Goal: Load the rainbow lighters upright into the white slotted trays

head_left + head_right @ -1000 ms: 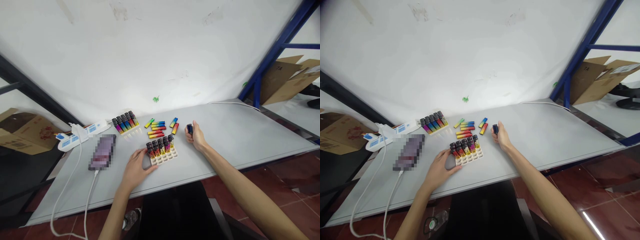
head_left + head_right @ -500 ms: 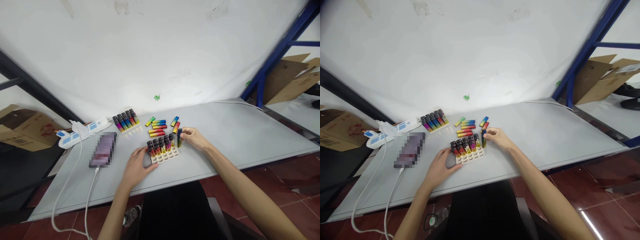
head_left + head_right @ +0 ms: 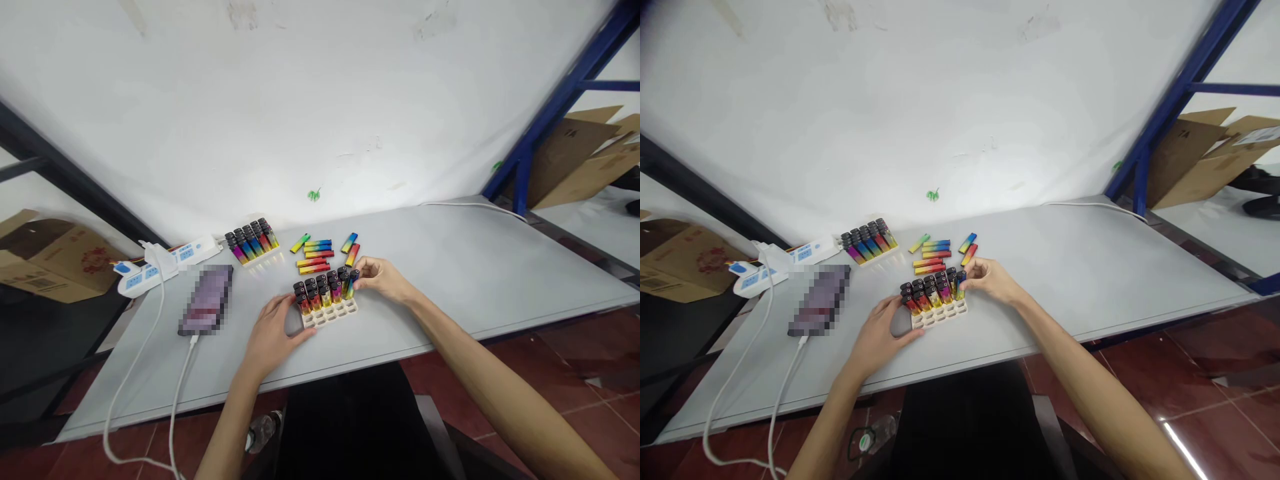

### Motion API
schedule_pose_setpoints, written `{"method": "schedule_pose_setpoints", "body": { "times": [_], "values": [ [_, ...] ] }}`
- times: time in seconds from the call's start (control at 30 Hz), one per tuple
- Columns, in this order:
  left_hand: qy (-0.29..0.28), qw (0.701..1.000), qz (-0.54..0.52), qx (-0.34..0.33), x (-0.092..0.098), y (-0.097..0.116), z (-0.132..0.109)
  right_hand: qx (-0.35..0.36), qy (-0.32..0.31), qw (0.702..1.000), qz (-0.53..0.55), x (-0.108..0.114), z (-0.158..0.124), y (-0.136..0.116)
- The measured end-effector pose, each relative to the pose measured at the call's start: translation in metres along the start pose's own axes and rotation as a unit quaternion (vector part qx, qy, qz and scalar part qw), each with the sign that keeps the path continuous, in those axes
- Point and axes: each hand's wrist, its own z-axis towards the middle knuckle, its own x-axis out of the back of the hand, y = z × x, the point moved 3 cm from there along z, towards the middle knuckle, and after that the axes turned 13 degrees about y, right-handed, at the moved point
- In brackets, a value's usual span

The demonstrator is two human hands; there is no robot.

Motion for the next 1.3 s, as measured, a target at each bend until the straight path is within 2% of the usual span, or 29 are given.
{"method": "schedule_pose_setpoints", "body": {
  "times": [0.17, 0.33, 0.43, 0.5, 0.57, 0.7, 0.83, 0.9, 1.1, 1.2, 1.3],
  "values": [
    [-0.002, 1.0, 0.0, 0.001, -0.001, -0.001, 0.0, 0.024, 0.002, 1.0, 0.003, -0.005, -0.003, -0.001],
    [-0.002, 1.0, 0.003, 0.001, -0.001, -0.001, 0.0, 0.029, -0.029, 0.997, -0.058, -0.009, -0.003, 0.006],
    [0.007, 1.0, -0.002, -0.005, -0.001, -0.001, -0.001, 0.075, 0.01, 0.989, -0.131, -0.004, -0.001, 0.005],
    [0.008, 1.0, -0.003, -0.003, -0.001, -0.001, -0.001, 0.128, 0.082, 0.965, -0.214, 0.001, 0.002, 0.002],
    [0.007, 1.0, -0.003, 0.0, -0.001, -0.001, -0.001, 0.169, 0.142, 0.919, -0.326, 0.004, 0.005, 0.0],
    [0.011, 1.0, -0.006, -0.002, 0.0, 0.0, 0.0, 0.191, 0.143, 0.829, -0.505, -0.002, 0.009, 0.003],
    [0.001, 1.0, -0.005, 0.004, 0.0, 0.0, 0.0, 0.165, 0.184, 0.785, -0.568, 0.001, 0.007, 0.005],
    [0.0, 1.0, -0.006, 0.004, 0.0, 0.0, 0.0, 0.147, 0.198, 0.788, -0.564, 0.007, 0.006, 0.006],
    [0.003, 1.0, 0.0, 0.0, -0.001, -0.001, -0.001, 0.139, 0.22, 0.84, -0.477, 0.025, 0.006, 0.011],
    [0.002, 1.0, 0.003, 0.004, 0.0, 0.0, -0.001, 0.128, 0.226, 0.882, -0.393, 0.026, 0.005, 0.008],
    [-0.001, 1.0, 0.002, 0.006, 0.0, 0.0, -0.001, 0.081, 0.214, 0.931, -0.285, 0.024, 0.003, 0.004]
  ]
}}
